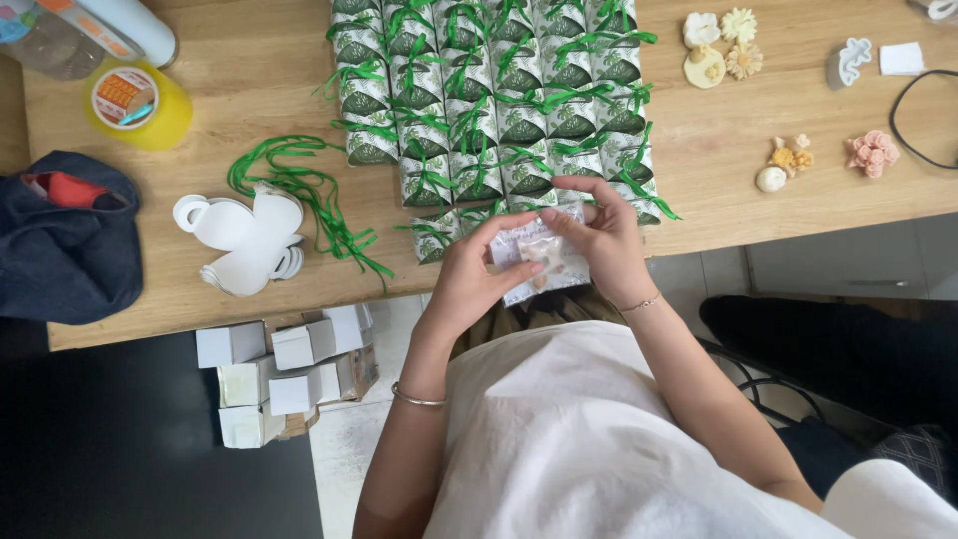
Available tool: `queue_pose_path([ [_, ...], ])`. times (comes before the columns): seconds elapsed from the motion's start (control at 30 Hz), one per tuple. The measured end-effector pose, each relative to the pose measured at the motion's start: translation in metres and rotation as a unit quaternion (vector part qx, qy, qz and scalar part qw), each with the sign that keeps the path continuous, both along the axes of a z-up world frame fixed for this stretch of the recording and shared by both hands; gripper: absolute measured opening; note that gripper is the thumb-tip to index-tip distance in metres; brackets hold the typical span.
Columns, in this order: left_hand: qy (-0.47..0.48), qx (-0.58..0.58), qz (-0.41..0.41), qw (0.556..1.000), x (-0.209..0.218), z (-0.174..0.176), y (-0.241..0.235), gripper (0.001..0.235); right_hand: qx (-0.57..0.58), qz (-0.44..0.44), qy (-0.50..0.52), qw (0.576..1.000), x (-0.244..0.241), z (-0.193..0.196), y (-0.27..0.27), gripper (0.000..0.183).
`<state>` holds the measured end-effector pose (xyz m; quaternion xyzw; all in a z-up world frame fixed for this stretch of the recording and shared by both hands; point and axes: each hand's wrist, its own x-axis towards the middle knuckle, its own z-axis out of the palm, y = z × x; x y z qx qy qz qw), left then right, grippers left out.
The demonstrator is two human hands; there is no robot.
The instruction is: Packaging small decorative floral candles into individual pouches and tying them with green ribbons.
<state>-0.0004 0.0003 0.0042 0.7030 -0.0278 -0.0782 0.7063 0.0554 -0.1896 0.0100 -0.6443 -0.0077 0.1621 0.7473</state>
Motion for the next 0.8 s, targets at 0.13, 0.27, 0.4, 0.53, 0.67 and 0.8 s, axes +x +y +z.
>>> queue_pose_path([
  [0.13, -0.090, -0.007, 0.015, 0.996, -0.003, 0.008, -0.002, 0.080, -0.015, -0.032, -0.010, 0.999, -0.003, -0.010, 0.000, 0.036],
  [0.27, -0.070, 0.048, 0.015, 0.996, -0.004, 0.000, -0.003, 0.082, 0.028, -0.071, 0.020, 0.997, -0.001, -0.015, -0.002, 0.027],
  [0.4, -0.055, 0.036, 0.031, 0.997, -0.006, -0.015, -0.006, 0.070, 0.071, -0.080, 0.050, 0.993, 0.003, -0.026, -0.006, 0.023],
  [0.53, -0.062, 0.060, 0.052, 0.995, -0.007, -0.017, -0.009, 0.066, 0.053, -0.084, 0.063, 0.993, 0.004, -0.023, -0.005, 0.022],
  [0.67, -0.076, 0.113, 0.090, 0.987, -0.008, -0.020, -0.010, 0.054, -0.021, -0.039, 0.005, 0.999, 0.007, -0.035, -0.012, 0.020],
  [0.8, -0.081, 0.125, 0.092, 0.984, -0.011, -0.020, -0.009, 0.046, -0.112, -0.002, -0.082, 0.990, 0.008, -0.047, -0.015, 0.022],
])
